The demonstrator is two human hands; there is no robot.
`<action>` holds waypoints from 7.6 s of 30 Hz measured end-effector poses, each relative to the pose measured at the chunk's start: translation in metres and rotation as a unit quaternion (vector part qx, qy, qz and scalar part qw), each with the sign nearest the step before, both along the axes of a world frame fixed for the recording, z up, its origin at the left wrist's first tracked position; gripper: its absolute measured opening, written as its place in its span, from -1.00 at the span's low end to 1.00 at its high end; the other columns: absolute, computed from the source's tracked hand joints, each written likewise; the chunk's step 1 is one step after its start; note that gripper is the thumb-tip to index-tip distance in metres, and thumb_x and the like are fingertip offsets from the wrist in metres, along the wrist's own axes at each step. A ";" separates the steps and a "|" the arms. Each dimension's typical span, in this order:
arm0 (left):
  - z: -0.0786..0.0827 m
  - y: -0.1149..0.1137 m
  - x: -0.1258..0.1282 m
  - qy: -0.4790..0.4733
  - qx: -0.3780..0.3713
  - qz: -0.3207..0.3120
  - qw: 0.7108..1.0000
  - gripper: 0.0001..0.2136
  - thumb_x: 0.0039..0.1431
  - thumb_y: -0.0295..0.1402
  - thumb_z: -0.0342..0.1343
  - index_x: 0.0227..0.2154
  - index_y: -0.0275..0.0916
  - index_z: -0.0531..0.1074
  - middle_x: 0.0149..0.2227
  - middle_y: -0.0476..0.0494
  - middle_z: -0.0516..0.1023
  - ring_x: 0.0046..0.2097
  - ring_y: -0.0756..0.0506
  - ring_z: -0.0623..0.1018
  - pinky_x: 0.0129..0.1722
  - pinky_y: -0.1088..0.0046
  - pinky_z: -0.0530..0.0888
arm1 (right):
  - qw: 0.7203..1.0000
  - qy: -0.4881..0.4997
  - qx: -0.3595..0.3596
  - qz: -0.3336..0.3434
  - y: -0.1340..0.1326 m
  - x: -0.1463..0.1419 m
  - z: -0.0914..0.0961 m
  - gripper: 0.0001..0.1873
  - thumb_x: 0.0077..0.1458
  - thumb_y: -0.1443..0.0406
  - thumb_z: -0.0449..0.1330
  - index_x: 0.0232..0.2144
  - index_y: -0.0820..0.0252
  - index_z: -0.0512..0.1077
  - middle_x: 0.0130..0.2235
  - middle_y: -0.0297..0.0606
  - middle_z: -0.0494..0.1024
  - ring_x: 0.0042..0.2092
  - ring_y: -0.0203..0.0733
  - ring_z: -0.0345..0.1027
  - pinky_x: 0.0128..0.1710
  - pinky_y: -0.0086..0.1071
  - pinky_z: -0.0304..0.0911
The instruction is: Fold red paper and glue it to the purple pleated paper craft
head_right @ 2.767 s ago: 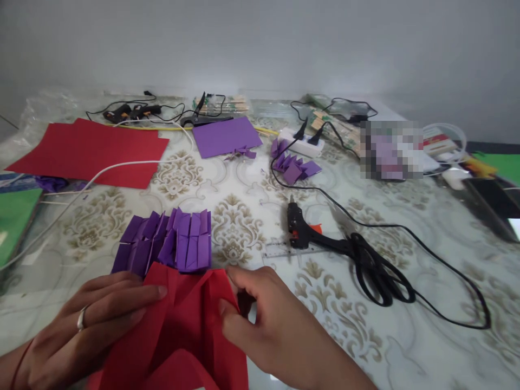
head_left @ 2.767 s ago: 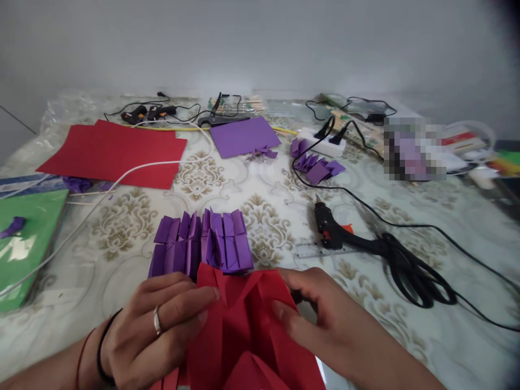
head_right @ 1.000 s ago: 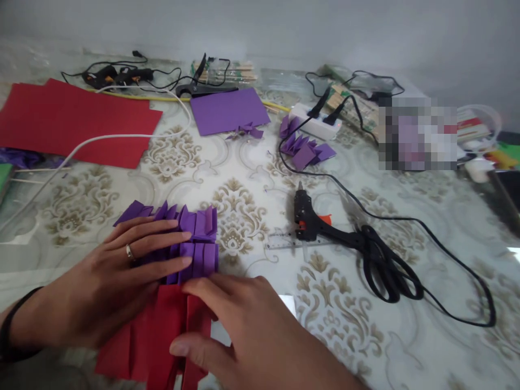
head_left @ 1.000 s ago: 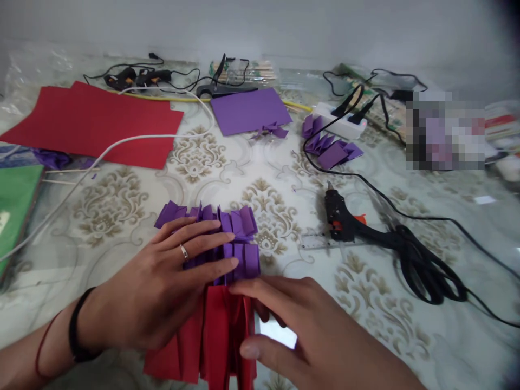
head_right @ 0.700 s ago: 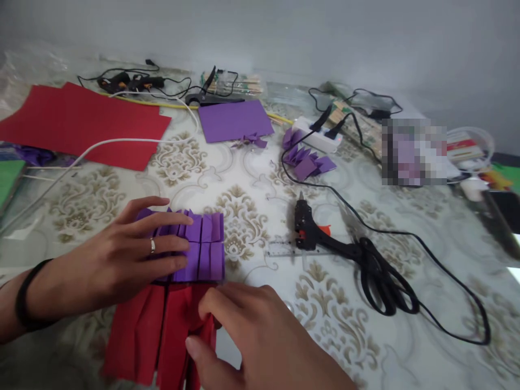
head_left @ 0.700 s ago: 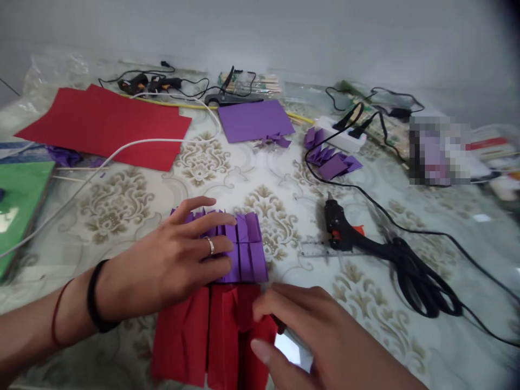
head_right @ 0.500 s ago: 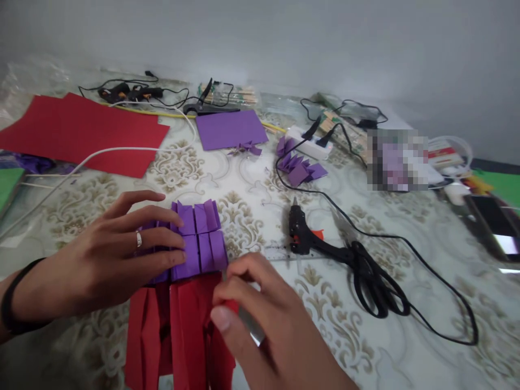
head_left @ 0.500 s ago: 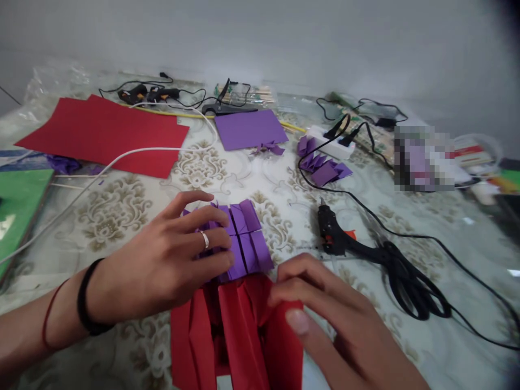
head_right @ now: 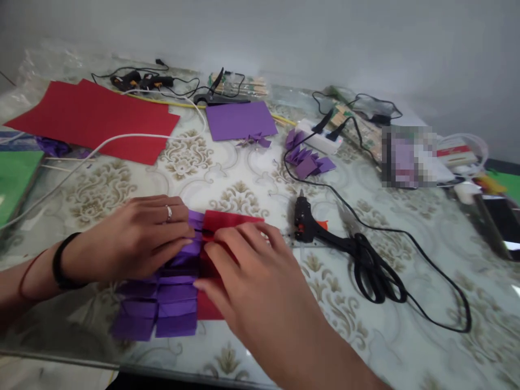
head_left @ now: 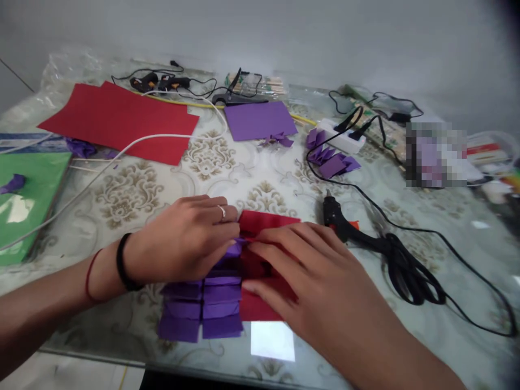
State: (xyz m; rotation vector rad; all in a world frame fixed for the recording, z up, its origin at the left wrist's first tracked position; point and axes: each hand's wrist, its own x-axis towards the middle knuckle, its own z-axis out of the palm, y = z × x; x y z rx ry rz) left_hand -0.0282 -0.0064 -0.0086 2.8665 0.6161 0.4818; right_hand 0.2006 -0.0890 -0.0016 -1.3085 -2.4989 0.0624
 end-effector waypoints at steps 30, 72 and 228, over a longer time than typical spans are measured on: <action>-0.046 -0.028 -0.003 -0.030 0.012 0.063 0.997 -0.91 0.39 -0.45 0.07 -0.27 -0.25 0.44 -0.27 -0.16 0.60 -0.21 -0.16 0.59 -0.27 0.28 0.53 | 0.994 0.090 0.000 -0.060 0.009 -0.024 -0.061 -0.81 0.28 0.37 0.16 -0.11 0.25 0.55 -0.16 -0.13 0.62 -0.12 0.00 0.46 -0.13 -0.17 0.37; -0.049 -0.012 -0.009 -0.049 -0.021 0.007 0.999 -0.92 0.38 -0.39 0.16 -0.21 -0.27 0.52 0.05 -0.20 0.66 -0.02 -0.19 0.66 0.03 0.23 0.60 | 0.917 0.235 -0.285 -0.149 0.035 -0.030 -0.036 -0.81 0.02 0.50 0.21 -0.46 0.12 0.37 -0.41 -0.42 0.48 -0.35 -0.22 0.34 -0.30 -0.32 0.14; -0.047 0.009 0.004 0.015 0.072 -0.054 0.996 -0.75 0.45 -0.48 0.05 -0.35 -0.30 0.56 -0.32 -0.15 0.60 -0.30 -0.11 0.54 -0.33 0.36 0.43 | 0.984 0.161 0.001 -0.078 0.006 -0.015 -0.076 -0.90 0.24 0.41 0.21 -0.29 0.11 0.40 -0.34 -0.34 0.60 -0.38 -0.24 0.51 -0.36 -0.40 0.38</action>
